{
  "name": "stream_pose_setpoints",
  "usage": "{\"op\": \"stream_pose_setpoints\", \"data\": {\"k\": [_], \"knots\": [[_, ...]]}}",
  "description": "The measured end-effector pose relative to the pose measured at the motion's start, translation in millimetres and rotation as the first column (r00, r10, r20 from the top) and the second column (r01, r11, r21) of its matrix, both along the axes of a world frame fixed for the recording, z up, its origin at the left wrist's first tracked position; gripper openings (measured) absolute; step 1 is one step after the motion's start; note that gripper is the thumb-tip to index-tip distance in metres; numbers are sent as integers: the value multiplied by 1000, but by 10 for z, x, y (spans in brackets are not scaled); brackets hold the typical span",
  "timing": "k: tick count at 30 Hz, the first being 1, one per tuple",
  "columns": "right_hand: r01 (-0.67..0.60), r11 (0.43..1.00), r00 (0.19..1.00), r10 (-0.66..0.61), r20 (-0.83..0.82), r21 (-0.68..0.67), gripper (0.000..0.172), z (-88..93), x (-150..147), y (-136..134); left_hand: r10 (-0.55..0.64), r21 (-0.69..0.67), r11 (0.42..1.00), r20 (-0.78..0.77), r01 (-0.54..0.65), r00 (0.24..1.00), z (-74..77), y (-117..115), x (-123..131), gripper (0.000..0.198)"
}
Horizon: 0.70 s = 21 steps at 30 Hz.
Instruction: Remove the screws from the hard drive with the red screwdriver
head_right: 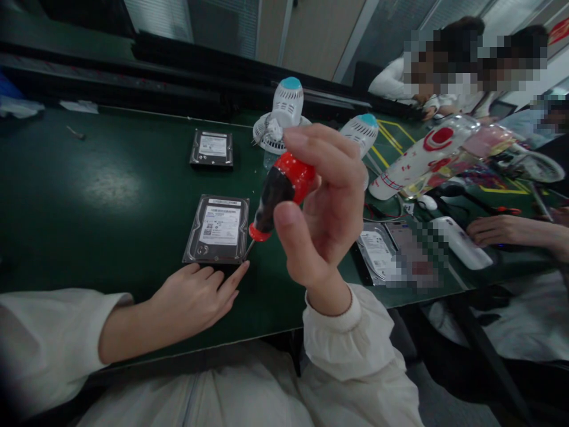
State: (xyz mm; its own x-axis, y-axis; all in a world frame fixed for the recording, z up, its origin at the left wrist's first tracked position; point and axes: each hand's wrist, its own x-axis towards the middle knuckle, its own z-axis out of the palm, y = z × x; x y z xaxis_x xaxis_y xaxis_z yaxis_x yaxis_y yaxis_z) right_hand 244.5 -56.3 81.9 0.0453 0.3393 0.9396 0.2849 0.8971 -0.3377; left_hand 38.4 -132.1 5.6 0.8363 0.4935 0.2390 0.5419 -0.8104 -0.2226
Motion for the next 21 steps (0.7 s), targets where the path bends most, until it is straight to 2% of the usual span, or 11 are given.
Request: {"op": "stream_pose_setpoints", "data": {"k": [3, 7, 9, 12, 15, 18, 21], "knots": [[-50, 996, 996, 44, 83, 74, 42, 20, -47, -9, -2, 7, 1000, 5, 2, 1000, 0, 7, 0, 52], [37, 987, 999, -42, 24, 156, 42, 33, -59, -23, -3, 0, 1000, 18, 3, 1000, 0, 8, 1, 53], [59, 991, 998, -61, 19, 124, 42, 38, -46, -38, 0, -5, 1000, 23, 0, 1000, -1, 5, 3, 53], [-34, 998, 996, 29, 86, 52, 45, 45, -25, -50, 5, -12, 1000, 21, -5, 1000, -1, -2, 4, 53], [-116, 992, 985, 108, 133, 51, 50, 46, -20, -45, 5, -6, 1000, 15, -5, 1000, -1, -7, 1, 52], [-11, 993, 997, 3, 76, 113, 48, 40, -26, -43, 9, -4, 1000, 15, -9, 1000, 6, -7, -2, 51], [82, 991, 995, -88, 53, 102, 45, 41, -31, -51, 7, -9, 1000, 9, -7, 1000, 15, -6, -5, 51]]}}
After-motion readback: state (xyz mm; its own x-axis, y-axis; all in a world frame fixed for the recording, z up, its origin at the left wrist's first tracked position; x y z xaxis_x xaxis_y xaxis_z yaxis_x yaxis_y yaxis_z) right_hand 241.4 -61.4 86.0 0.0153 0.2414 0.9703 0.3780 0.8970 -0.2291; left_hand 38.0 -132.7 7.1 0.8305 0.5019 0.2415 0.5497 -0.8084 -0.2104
